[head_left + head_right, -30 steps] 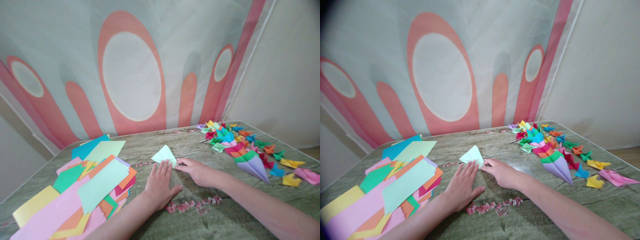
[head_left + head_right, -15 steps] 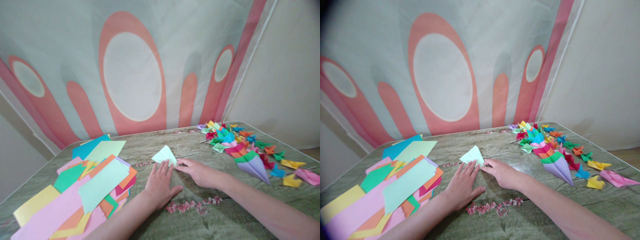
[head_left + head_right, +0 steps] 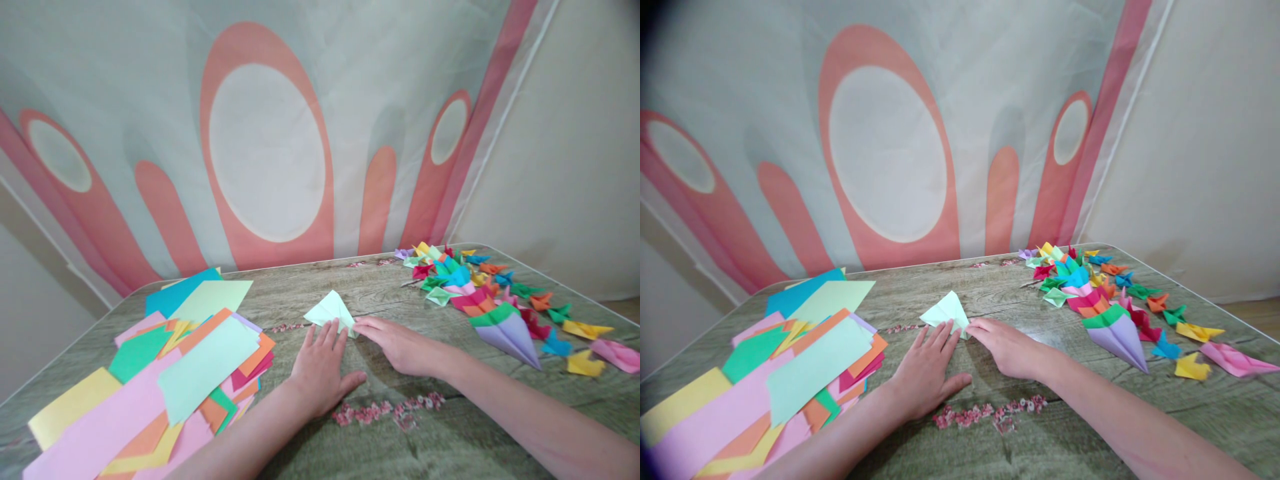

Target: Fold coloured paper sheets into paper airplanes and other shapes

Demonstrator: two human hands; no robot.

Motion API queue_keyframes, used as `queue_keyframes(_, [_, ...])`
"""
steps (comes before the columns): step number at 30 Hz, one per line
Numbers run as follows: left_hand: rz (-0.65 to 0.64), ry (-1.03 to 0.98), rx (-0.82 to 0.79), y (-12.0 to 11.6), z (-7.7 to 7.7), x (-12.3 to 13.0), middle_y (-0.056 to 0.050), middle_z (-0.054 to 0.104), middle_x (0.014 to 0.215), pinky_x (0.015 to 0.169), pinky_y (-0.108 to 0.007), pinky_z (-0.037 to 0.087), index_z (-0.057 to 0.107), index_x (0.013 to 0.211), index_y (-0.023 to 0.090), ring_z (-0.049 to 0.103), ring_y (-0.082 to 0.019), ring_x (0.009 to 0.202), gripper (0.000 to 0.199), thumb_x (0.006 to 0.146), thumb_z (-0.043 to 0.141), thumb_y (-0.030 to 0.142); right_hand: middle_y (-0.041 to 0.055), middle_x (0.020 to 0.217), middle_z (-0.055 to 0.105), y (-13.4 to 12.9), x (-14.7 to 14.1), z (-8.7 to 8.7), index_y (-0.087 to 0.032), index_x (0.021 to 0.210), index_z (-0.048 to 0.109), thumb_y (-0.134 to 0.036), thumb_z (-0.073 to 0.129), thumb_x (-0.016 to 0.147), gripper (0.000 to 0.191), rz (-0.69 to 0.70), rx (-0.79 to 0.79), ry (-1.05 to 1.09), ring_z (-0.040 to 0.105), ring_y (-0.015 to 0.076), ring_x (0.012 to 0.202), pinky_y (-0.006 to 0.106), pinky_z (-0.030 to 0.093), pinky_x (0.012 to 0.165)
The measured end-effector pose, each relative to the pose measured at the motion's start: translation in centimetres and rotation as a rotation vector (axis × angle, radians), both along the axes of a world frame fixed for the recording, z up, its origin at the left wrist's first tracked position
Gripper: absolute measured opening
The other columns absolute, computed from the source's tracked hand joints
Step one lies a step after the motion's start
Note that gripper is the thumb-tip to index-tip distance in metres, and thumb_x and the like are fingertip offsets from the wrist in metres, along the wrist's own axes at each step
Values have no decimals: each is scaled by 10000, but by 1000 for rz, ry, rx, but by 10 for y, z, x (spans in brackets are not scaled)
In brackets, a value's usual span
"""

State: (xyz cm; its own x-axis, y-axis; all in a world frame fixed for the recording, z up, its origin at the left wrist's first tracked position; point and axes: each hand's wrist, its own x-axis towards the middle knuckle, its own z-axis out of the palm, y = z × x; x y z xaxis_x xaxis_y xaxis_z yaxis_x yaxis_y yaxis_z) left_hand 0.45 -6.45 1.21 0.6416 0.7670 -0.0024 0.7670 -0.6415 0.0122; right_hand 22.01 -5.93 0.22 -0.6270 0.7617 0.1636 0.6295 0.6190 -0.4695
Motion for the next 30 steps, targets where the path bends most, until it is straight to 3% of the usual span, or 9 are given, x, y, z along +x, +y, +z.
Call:
queue_keyframes(10, [-13, -14, -13, 0, -1, -1, -121, 211, 1470, 1065, -492, 173, 293, 1386, 199, 186, -304, 1343, 760, 811, 215, 689, 96, 1361, 416, 3, 2, -4, -195, 1340, 387, 38, 403, 672, 708, -12, -16, 4, 391, 204, 1237, 374, 334, 1029])
queue_keyframes(30, [-54, 5, -77, 2, 12, -4, -128, 229, 1462, 1065, -478, 175, 303, 1381, 209, 190, -285, 1346, 737, 816, 240, 678, 94, 1308, 456, 2, 0, 0, -201, 1286, 463, 15, 417, 713, 614, 21, 31, -7, 440, 203, 1172, 338, 370, 983])
